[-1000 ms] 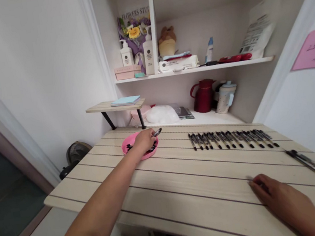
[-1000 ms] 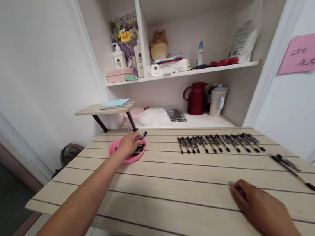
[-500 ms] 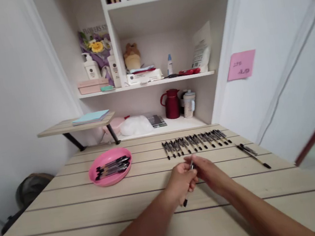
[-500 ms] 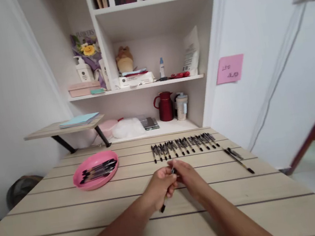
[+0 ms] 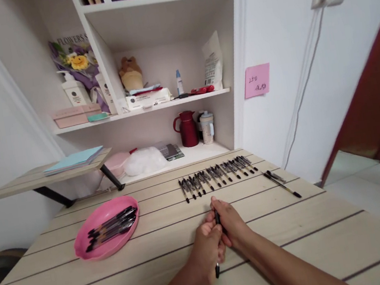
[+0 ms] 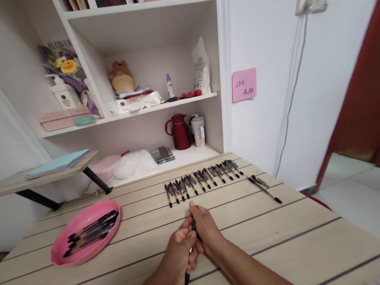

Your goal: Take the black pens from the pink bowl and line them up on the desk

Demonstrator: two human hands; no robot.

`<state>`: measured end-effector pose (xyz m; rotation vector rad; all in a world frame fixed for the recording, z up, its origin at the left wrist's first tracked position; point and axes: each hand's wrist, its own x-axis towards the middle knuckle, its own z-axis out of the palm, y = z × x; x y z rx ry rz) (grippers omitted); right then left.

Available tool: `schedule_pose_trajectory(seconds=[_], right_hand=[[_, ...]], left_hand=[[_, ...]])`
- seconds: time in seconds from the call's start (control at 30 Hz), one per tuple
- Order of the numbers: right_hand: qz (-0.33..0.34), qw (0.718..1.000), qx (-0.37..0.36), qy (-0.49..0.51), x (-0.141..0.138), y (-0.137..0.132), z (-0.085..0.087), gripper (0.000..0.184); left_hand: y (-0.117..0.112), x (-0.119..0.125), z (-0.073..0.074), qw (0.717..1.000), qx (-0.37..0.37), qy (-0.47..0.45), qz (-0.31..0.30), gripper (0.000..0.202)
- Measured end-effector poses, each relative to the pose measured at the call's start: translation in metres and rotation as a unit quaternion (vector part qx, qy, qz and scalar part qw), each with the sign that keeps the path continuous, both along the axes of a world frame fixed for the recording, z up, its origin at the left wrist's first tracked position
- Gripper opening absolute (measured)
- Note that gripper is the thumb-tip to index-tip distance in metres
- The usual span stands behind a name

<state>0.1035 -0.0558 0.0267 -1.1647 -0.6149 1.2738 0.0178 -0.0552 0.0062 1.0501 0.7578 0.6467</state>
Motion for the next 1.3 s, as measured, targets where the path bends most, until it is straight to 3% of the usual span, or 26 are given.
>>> schedule_pose_trajectory(seconds=[0.1,0.2,0.4,0.53,0.67,0.73,0.8,0.87,0.93,1.0,1.13,1.3], right_hand=[[-0.006,1.000,0.013,0.011,0.002,0.002,0.000,0.038],[-0.060,0.997,0.042,0.036,0.009,0.005,0.001,0.036],[-0.160,0.980,0.086,0.083,0.042,0.014,0.003,0.034],[-0.146,0.989,0.012,-0.007,0.065,0.018,0.001,0.017],[-0.125,0.990,-0.002,-0.059,0.097,0.014,-0.002,0.008],[-0.134,0.976,-0.016,-0.169,0.121,0.008,-0.004,0.004],[-0.142,0.919,-0.049,-0.365,0.146,0.000,-0.008,0.010],[-0.136,0.818,-0.096,-0.551,0.168,-0.007,-0.011,0.016],[-0.128,0.720,-0.144,-0.666,0.184,-0.011,-0.014,0.020],[-0.122,0.659,-0.170,-0.723,0.193,-0.011,-0.017,0.024],[-0.119,0.605,-0.183,-0.766,0.200,0.000,-0.019,0.026],[-0.100,0.582,-0.209,-0.780,0.203,0.012,-0.023,0.028]], left_hand=[[-0.001,-0.001,0.001,1.000,-0.004,-0.010,-0.002,0.057],[-0.002,-0.003,0.006,1.000,-0.022,-0.002,-0.018,0.041],[-0.003,-0.006,0.012,0.998,-0.036,0.005,-0.045,0.028],[-0.003,-0.008,0.013,0.998,-0.039,0.006,-0.053,0.026],[-0.003,-0.009,0.013,0.998,-0.032,0.011,-0.059,0.027],[-0.004,-0.009,0.013,0.998,-0.030,0.010,-0.061,0.029],[-0.004,-0.009,0.014,0.998,-0.029,0.007,-0.063,0.031],[-0.005,-0.010,0.014,0.997,-0.029,0.006,-0.066,0.033],[-0.005,-0.010,0.014,0.997,-0.029,0.005,-0.066,0.033],[-0.005,-0.010,0.015,0.997,-0.027,0.006,-0.065,0.032],[-0.005,-0.010,0.015,0.997,-0.019,0.011,-0.069,0.028],[-0.004,-0.010,0.014,0.997,-0.014,0.011,-0.074,0.027]])
